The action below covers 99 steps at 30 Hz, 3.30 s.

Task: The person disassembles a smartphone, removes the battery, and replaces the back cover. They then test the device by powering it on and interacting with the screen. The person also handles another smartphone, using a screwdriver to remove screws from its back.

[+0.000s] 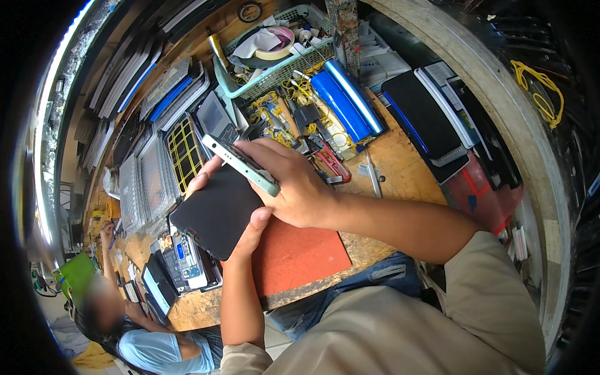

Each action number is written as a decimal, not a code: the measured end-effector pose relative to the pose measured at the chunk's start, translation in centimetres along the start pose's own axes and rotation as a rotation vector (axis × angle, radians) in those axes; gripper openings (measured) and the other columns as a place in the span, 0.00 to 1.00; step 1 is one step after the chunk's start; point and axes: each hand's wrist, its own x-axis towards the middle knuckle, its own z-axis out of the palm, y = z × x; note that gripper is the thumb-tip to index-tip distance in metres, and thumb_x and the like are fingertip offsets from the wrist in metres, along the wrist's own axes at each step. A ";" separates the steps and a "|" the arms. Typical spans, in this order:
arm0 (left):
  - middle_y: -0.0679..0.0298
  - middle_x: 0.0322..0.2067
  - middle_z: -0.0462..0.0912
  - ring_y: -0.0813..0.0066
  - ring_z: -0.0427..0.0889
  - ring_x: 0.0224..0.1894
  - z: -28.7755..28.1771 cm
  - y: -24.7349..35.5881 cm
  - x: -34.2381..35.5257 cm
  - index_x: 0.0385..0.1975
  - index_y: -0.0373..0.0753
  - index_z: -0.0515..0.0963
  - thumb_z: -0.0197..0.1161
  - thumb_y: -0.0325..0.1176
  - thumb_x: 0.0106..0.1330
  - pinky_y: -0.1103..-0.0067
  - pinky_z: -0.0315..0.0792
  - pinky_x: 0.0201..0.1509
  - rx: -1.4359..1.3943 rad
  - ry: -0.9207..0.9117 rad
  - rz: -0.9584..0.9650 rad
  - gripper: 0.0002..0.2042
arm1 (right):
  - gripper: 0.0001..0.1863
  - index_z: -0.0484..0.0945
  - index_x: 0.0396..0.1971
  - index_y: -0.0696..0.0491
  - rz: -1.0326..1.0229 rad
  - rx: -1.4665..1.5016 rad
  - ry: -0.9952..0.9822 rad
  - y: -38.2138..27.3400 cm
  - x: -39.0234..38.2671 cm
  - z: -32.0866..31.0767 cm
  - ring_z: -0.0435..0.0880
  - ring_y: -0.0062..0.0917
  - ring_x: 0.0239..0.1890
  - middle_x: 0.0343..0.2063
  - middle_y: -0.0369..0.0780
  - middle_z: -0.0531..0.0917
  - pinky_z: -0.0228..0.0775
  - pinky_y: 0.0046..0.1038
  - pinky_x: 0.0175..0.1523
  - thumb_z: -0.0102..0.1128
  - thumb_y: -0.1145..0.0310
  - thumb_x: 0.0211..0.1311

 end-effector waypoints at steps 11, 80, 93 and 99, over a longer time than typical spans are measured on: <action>0.38 0.66 0.68 0.45 0.71 0.68 0.1 1.4 0.6 0.74 0.30 0.48 0.63 0.37 0.66 0.56 0.63 0.74 -0.174 0.132 -0.197 0.41 | 0.15 0.79 0.55 0.62 0.158 0.293 0.197 -0.1 -0.1 1.2 0.85 0.28 0.46 0.45 0.45 0.86 0.77 0.32 0.50 0.51 0.70 0.78; 0.46 0.45 0.84 0.56 0.85 0.46 -3.9 0.0 0.4 0.53 0.29 0.75 0.56 0.37 0.58 0.64 0.81 0.54 -0.914 0.340 -0.688 0.24 | 0.14 0.78 0.51 0.58 0.564 0.667 -0.556 -2.5 -0.8 0.6 0.80 0.11 0.33 0.33 0.32 0.84 0.73 0.18 0.37 0.65 0.72 0.70; 0.61 0.47 0.80 0.76 0.80 0.47 -0.4 1.9 0.3 0.56 0.32 0.71 0.66 0.28 0.59 0.77 0.76 0.52 -0.401 -0.025 -0.623 0.24 | 0.10 0.77 0.49 0.59 0.518 0.496 -0.173 -1.2 1.9 -0.6 0.81 0.12 0.37 0.36 0.35 0.85 0.74 0.16 0.42 0.55 0.69 0.77; 0.67 0.43 0.81 0.84 0.79 0.40 -1.2 1.5 1.2 0.58 0.35 0.72 0.65 0.31 0.71 0.85 0.74 0.39 -0.497 0.156 -0.698 0.18 | 0.06 0.78 0.43 0.58 0.502 0.378 -0.274 -1.1 2.3 -1.9 0.82 0.11 0.34 0.33 0.33 0.84 0.76 0.19 0.39 0.58 0.70 0.76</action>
